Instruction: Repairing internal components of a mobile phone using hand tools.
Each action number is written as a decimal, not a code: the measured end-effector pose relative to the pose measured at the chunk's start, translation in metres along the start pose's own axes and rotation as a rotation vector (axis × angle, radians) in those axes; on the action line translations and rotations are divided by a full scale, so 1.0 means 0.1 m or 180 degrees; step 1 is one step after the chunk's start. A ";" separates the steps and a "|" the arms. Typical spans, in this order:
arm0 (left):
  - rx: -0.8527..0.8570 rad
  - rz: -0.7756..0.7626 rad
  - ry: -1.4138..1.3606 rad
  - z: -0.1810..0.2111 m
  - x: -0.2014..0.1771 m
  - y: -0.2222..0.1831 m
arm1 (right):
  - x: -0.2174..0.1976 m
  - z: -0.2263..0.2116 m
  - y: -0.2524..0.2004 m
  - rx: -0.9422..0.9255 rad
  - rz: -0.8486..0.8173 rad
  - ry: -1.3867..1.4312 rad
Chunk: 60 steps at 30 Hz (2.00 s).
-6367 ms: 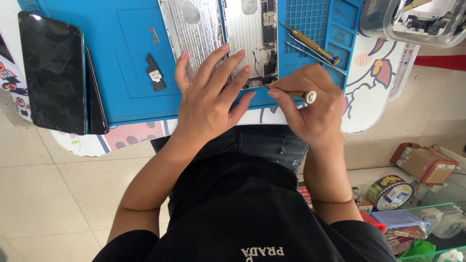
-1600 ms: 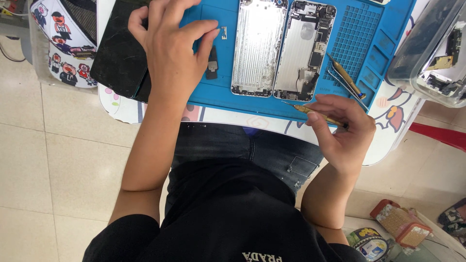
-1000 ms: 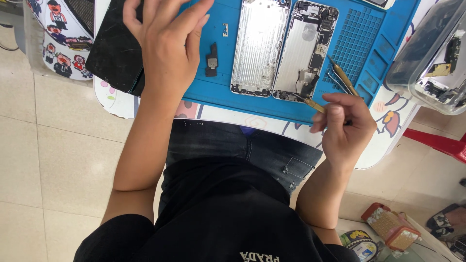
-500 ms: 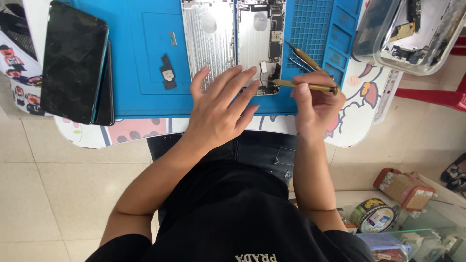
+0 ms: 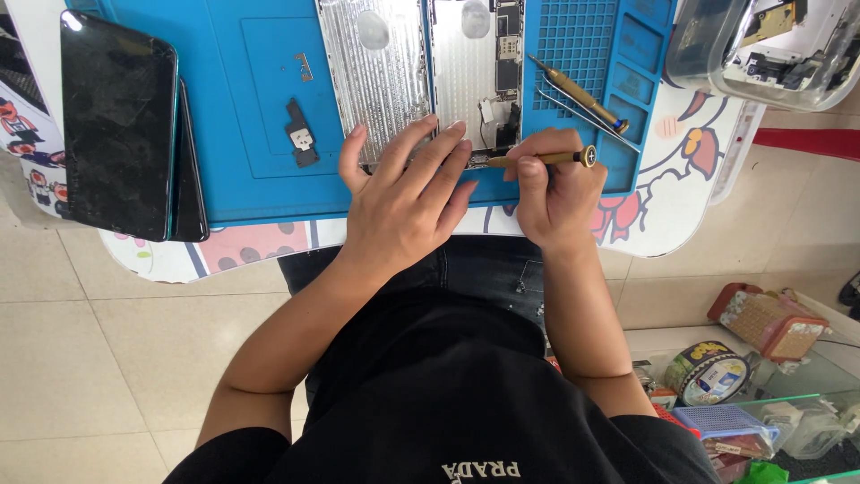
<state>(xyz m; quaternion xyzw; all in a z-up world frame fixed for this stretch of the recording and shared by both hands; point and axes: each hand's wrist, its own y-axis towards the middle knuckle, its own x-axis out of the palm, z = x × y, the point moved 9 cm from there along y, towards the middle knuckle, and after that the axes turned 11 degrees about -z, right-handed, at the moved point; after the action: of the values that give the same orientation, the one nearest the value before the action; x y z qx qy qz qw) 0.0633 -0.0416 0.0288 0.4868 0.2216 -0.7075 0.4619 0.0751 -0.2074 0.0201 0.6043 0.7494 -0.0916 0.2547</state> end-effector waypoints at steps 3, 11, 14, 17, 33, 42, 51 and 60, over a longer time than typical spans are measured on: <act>-0.0002 -0.0022 -0.0043 0.00 0.01 0.00 | 0.00 0.01 0.00 0.0098 -0.0014 0.0110; 0.0036 0.0027 -0.0128 0.00 0.02 -0.01 | -0.10 -0.64 0.24 -0.0266 -0.0446 -0.0547; 0.0048 0.0040 -0.0124 0.00 0.00 -0.04 | -0.15 -0.82 0.37 0.0271 -0.0873 -0.0626; 0.0107 0.0067 -0.0138 -0.01 -0.02 -0.03 | -0.12 -0.96 0.49 0.0380 -0.1301 -0.0877; 0.0186 0.0052 -0.0289 -0.01 -0.05 -0.03 | 0.08 -1.02 0.54 0.0487 -0.1827 -0.2332; 0.0139 0.0004 -0.0337 0.01 -0.07 -0.01 | 0.12 -0.83 0.54 0.1594 -0.3006 -0.2958; 0.0106 0.0005 -0.0291 0.01 -0.05 0.00 | 0.13 -0.86 0.62 0.1592 -0.2836 -0.2678; 0.0099 -0.0045 -0.0271 -0.01 -0.02 -0.01 | 0.08 -0.87 0.68 0.1029 -0.2345 -0.2469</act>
<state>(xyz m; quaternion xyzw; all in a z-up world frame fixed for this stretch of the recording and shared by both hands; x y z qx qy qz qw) 0.0629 -0.0399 0.0300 0.4619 0.1942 -0.7341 0.4584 0.1150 -0.1443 0.1021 0.2558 0.7388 -0.5040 0.3670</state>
